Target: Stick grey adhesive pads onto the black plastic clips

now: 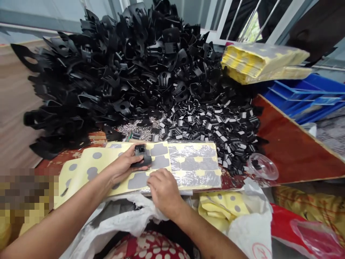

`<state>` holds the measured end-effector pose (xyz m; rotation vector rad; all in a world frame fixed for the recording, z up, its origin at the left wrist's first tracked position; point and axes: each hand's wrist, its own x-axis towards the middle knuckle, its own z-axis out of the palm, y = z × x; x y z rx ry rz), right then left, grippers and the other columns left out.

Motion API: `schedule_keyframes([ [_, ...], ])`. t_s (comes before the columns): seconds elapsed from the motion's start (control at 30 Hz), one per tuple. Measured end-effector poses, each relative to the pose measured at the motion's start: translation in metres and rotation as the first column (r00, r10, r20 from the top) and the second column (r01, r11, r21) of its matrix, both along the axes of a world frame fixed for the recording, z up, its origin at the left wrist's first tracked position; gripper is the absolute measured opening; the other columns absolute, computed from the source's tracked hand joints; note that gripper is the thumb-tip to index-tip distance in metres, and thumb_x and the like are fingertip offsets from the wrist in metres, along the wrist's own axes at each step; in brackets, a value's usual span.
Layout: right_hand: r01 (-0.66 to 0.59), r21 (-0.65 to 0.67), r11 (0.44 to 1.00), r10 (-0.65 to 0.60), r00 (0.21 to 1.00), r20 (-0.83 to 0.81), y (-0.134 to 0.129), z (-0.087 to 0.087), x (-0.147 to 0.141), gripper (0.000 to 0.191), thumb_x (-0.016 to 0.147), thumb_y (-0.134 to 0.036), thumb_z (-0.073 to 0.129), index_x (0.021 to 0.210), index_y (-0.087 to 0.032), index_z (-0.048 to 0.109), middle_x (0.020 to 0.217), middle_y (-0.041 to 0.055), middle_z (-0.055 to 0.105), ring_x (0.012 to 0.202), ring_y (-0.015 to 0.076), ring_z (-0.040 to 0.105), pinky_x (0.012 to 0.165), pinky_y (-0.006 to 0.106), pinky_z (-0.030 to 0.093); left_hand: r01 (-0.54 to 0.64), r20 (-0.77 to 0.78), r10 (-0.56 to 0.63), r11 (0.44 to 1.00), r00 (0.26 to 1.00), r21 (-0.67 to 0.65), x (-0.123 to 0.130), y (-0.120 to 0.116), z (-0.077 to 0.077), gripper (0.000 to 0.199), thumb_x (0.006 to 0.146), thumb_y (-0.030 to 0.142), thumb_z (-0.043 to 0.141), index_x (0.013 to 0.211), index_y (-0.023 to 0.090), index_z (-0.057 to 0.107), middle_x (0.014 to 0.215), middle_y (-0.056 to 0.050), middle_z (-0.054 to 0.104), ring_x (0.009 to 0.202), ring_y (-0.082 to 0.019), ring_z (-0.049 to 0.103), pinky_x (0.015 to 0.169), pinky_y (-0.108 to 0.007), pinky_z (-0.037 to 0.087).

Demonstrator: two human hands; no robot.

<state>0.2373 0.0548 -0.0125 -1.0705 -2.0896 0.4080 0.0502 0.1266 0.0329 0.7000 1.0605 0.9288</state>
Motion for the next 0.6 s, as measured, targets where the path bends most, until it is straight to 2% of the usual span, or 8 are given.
schedule_keyframes([
  [0.17, -0.083, -0.277, 0.957, 0.057, 0.993, -0.099, -0.013, 0.034, 0.002, 0.021, 0.084, -0.004, 0.065, 0.086, -0.024, 0.072, 0.101, 0.0016, 0.078, 0.097, 0.0221, 0.065, 0.090, 0.040, 0.052, -0.032, 0.022, 0.031, 0.999, 0.999, 0.025, 0.002, 0.002, -0.012, 0.050, 0.077, 0.011, 0.076, 0.119, 0.027, 0.055, 0.088, -0.002, 0.067, 0.071, -0.022, 0.076, 0.055, -0.030, 0.064],
  [0.3, -0.463, -0.542, 0.701, 0.370, 0.886, -0.279, -0.029, 0.088, 0.007, 0.021, 0.084, -0.012, 0.076, 0.097, -0.027, 0.074, 0.104, -0.0027, 0.078, 0.098, 0.0180, 0.070, 0.097, 0.035, 0.053, -0.028, 0.006, 0.028, 0.999, 1.000, 0.018, 0.004, 0.003, -0.008, 0.054, 0.076, 0.012, 0.074, 0.123, 0.027, 0.053, 0.091, -0.002, 0.067, 0.069, -0.022, 0.076, 0.058, -0.032, 0.064],
  [0.33, -0.474, -0.536, 0.698, 0.361, 0.880, -0.309, -0.029, 0.095, 0.008, 0.020, 0.085, -0.015, 0.076, 0.100, -0.027, 0.073, 0.105, -0.0017, 0.077, 0.098, 0.0180, 0.070, 0.096, 0.034, 0.053, -0.035, 0.004, 0.035, 0.999, 0.999, 0.028, 0.003, 0.001, -0.006, 0.056, 0.075, 0.013, 0.075, 0.124, 0.028, 0.053, 0.093, -0.002, 0.067, 0.070, -0.022, 0.076, 0.059, -0.032, 0.063],
  [0.37, -0.414, -0.505, 0.757, 0.285, 0.905, -0.315, -0.027, 0.097, 0.008, 0.016, 0.086, -0.016, 0.073, 0.099, -0.026, 0.071, 0.104, -0.0005, 0.076, 0.097, 0.0183, 0.069, 0.094, 0.034, 0.054, -0.043, 0.013, 0.042, 0.998, 0.999, 0.040, 0.003, -0.001, -0.005, 0.058, 0.074, 0.013, 0.077, 0.125, 0.029, 0.053, 0.097, -0.002, 0.066, 0.072, -0.021, 0.075, 0.059, -0.030, 0.062],
  [0.43, -0.139, -0.409, 0.902, 0.002, 0.948, -0.318, -0.014, 0.091, 0.007, 0.012, 0.088, -0.014, 0.064, 0.093, -0.025, 0.067, 0.095, 0.0013, 0.071, 0.091, 0.0188, 0.066, 0.085, 0.033, 0.054, -0.050, 0.071, 0.046, 0.997, 0.996, 0.056, 0.001, -0.010, 0.000, 0.060, 0.074, 0.016, 0.081, 0.127, 0.030, 0.056, 0.101, -0.001, 0.064, 0.076, -0.017, 0.072, 0.062, -0.026, 0.060],
  [0.47, -0.006, -0.368, 0.930, -0.129, 0.930, -0.343, -0.006, 0.083, 0.006, 0.012, 0.087, -0.013, 0.061, 0.089, -0.024, 0.064, 0.090, 0.0011, 0.068, 0.087, 0.0186, 0.065, 0.081, 0.032, 0.053, -0.047, 0.117, 0.041, 0.997, 0.992, 0.053, -0.001, -0.017, 0.002, 0.059, 0.075, 0.019, 0.082, 0.127, 0.031, 0.057, 0.101, 0.000, 0.063, 0.077, -0.015, 0.070, 0.064, -0.024, 0.058],
  [0.53, 0.098, -0.354, 0.930, -0.252, 0.872, -0.419, 0.010, 0.065, 0.003, 0.010, 0.085, -0.014, 0.063, 0.087, -0.023, 0.060, 0.085, 0.0001, 0.065, 0.083, 0.0177, 0.063, 0.079, 0.031, 0.052, -0.039, 0.222, 0.033, 0.999, 0.974, 0.023, -0.003, -0.031, 0.006, 0.050, 0.081, 0.028, 0.081, 0.127, 0.032, 0.060, 0.103, -0.001, 0.064, 0.081, -0.014, 0.066, 0.068, -0.025, 0.058],
  [0.6, 0.066, -0.389, 0.919, -0.265, 0.835, -0.483, 0.021, 0.050, -0.001, 0.011, 0.082, -0.016, 0.067, 0.088, -0.023, 0.060, 0.085, -0.0004, 0.064, 0.083, 0.0172, 0.063, 0.080, 0.030, 0.053, -0.050, 0.307, 0.051, 0.999, 0.950, -0.013, -0.003, -0.044, 0.010, 0.042, 0.088, 0.037, 0.075, 0.126, 0.031, 0.061, 0.107, -0.003, 0.064, 0.086, -0.017, 0.065, 0.071, -0.029, 0.059],
])
